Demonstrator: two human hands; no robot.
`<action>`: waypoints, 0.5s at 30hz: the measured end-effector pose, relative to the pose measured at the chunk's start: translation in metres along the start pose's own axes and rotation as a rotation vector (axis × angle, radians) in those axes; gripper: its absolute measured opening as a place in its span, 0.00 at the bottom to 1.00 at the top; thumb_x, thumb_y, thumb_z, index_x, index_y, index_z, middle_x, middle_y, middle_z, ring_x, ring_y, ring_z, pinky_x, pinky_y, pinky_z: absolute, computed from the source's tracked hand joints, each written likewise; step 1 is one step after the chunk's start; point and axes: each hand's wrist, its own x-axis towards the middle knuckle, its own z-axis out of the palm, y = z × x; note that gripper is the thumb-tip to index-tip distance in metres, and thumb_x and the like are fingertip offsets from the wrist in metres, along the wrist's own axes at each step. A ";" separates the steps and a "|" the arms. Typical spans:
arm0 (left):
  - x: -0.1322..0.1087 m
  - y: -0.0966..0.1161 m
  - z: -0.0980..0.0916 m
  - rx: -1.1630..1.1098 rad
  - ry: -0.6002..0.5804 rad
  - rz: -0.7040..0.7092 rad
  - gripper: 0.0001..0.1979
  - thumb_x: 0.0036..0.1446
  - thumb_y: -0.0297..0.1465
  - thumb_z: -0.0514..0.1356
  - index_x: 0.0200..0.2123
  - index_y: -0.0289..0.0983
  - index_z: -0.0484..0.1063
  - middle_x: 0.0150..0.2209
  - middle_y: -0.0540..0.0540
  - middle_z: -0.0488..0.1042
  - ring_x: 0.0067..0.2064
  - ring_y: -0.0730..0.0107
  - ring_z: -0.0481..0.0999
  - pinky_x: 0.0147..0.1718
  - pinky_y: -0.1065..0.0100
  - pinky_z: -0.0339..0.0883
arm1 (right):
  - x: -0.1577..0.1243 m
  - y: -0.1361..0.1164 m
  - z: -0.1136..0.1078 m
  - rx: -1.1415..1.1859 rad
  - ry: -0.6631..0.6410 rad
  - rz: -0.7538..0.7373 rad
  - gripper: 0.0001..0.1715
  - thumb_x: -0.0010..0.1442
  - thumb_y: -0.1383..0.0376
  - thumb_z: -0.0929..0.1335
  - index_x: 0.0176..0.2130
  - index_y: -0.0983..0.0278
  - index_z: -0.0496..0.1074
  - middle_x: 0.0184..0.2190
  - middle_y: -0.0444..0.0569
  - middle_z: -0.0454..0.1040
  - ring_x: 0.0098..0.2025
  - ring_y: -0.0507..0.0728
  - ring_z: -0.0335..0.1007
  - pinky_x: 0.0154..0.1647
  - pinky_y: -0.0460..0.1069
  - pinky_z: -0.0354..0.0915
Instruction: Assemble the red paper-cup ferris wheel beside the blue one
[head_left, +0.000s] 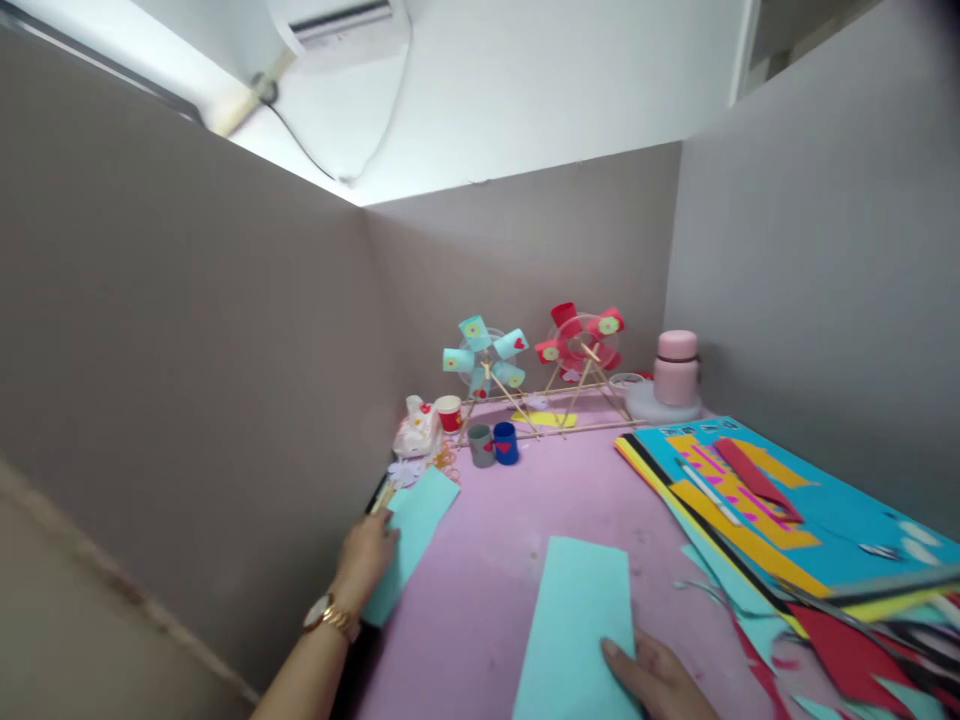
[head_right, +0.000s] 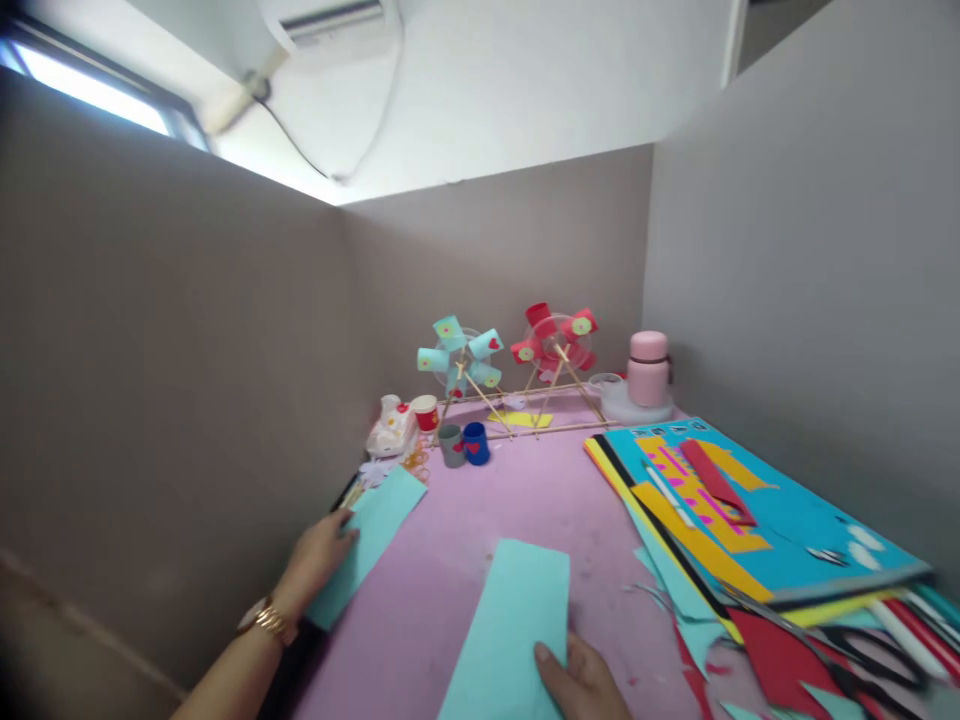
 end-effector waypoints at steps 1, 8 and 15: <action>-0.006 0.007 0.002 -0.048 0.049 0.034 0.18 0.59 0.28 0.52 0.53 0.30 0.61 0.56 0.33 0.63 0.58 0.53 0.62 0.54 0.47 0.55 | 0.000 -0.001 0.002 0.036 -0.013 0.003 0.28 0.41 0.49 0.75 0.36 0.68 0.77 0.33 0.57 0.80 0.44 0.68 0.73 0.47 0.60 0.65; -0.104 0.098 0.057 -0.909 -0.452 0.326 0.28 0.50 0.43 0.58 0.49 0.31 0.62 0.46 0.34 0.74 0.43 0.56 0.76 0.39 0.62 0.70 | -0.001 -0.038 0.013 0.120 0.019 -0.155 0.23 0.49 0.53 0.73 0.39 0.68 0.75 0.30 0.52 0.80 0.35 0.61 0.76 0.43 0.55 0.67; -0.137 0.118 0.080 -1.281 -0.601 0.061 0.26 0.49 0.47 0.59 0.43 0.31 0.71 0.44 0.36 0.77 0.50 0.49 0.72 0.45 0.58 0.68 | -0.012 -0.040 -0.004 -0.011 0.016 -0.160 0.25 0.45 0.48 0.73 0.31 0.68 0.75 0.23 0.49 0.77 0.28 0.57 0.73 0.34 0.51 0.66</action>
